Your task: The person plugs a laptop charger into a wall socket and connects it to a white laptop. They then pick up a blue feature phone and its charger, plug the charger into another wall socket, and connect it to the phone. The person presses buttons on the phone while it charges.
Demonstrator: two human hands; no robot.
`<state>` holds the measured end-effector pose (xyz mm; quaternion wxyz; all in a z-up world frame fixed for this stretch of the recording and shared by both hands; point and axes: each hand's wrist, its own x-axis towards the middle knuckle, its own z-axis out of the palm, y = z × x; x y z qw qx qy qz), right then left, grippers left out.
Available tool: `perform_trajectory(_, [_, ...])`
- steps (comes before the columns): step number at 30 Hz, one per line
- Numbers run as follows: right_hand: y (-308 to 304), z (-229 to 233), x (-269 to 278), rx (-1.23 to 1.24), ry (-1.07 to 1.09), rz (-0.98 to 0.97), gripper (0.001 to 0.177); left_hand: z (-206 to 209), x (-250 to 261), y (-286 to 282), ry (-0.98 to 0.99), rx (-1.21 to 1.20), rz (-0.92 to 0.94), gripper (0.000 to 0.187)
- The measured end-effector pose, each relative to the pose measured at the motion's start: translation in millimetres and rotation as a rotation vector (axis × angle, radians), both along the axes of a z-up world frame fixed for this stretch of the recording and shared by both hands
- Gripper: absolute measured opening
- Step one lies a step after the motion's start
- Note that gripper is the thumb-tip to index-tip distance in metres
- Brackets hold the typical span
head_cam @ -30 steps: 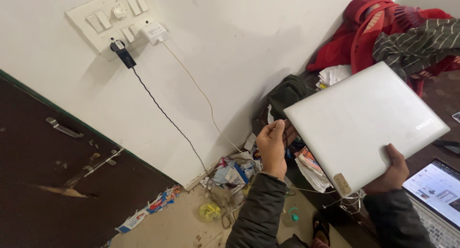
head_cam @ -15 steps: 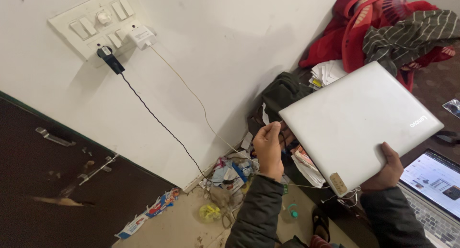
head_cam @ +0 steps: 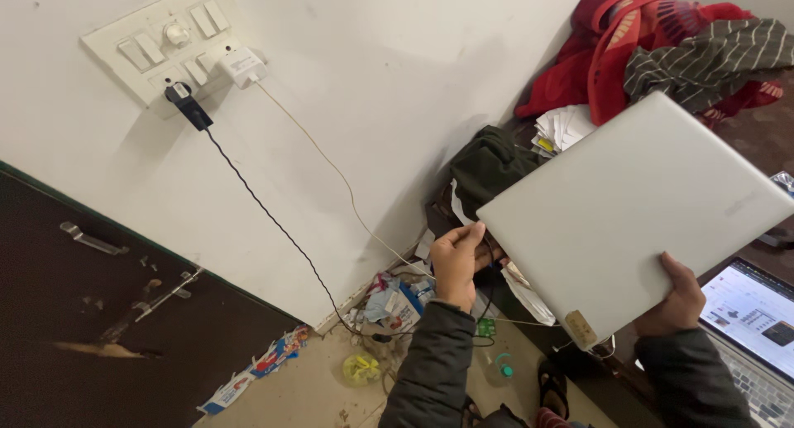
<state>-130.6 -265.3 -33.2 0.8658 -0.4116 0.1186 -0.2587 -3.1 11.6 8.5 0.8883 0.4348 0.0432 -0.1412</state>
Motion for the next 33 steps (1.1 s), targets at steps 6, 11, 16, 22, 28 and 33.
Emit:
perform_trajectory(6, [-4,2,1,-0.019,0.137,-0.037,0.063,-10,1,-5,-0.089,-0.002,-0.021,0.026])
perform_trajectory(11, [1,0,-1,0.046,0.161,-0.093,0.069,-14,10,-9,0.081,-0.162,-0.119,0.049])
perform_trajectory(16, [-2,-18,-14,0.122,0.355,-0.11,0.065,-50,15,-21,-0.029,0.044,-0.296,0.057])
perform_trajectory(22, [-23,-82,-14,0.36,0.455,-0.108,0.062,-168,37,-63,-0.184,0.4,-0.236,0.052])
perform_trajectory(28, [-64,-189,15,0.467,0.544,-0.06,0.063,-286,64,-112,0.044,0.393,-0.238,0.05])
perform_trajectory(33, [-92,-275,39,0.583,0.553,-0.102,0.066,-370,85,-154,0.152,0.378,-0.232,0.049])
